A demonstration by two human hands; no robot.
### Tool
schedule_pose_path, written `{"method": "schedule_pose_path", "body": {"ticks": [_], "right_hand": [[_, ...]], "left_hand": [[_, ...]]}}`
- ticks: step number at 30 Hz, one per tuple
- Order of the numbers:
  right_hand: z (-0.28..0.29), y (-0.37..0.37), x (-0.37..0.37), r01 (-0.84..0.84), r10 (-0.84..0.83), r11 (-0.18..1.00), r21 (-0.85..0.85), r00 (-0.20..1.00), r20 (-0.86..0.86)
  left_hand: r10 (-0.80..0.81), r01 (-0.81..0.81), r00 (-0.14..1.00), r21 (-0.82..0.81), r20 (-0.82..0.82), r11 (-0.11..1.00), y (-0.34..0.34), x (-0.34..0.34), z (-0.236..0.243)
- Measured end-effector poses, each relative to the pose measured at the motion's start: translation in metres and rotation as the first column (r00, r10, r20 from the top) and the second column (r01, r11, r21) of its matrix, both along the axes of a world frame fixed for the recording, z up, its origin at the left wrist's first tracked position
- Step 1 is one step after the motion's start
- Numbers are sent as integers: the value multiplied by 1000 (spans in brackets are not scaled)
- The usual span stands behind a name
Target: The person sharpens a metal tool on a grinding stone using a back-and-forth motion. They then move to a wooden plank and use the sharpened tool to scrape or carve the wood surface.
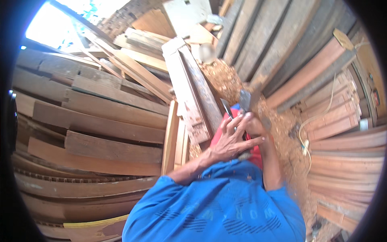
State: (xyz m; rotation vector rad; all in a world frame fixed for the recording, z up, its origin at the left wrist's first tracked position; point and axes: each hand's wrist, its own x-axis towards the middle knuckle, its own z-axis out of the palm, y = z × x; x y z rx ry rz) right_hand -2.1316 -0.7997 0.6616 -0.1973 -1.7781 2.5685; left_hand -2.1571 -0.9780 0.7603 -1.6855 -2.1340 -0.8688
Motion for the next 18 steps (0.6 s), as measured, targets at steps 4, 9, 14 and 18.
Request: {"method": "schedule_pose_path", "body": {"ticks": [4,9,14,18], "right_hand": [[71,-15,4,83,-83,997,-8,996,24],[86,-22,8,65,-63,998,-19,994,89],[100,-34,8,41,-45,998,53,996,76],[99,-41,7,8,-13,997,80,998,56]], "left_hand": [[626,-574,603,-275,495,771,-63,-29,-31],[922,-606,-54,-746,384,275,-121,-50,-132],[960,-631,-43,-753,277,188,-87,-41,-141],[965,-656,57,-719,258,231,-101,-41,-155]]}}
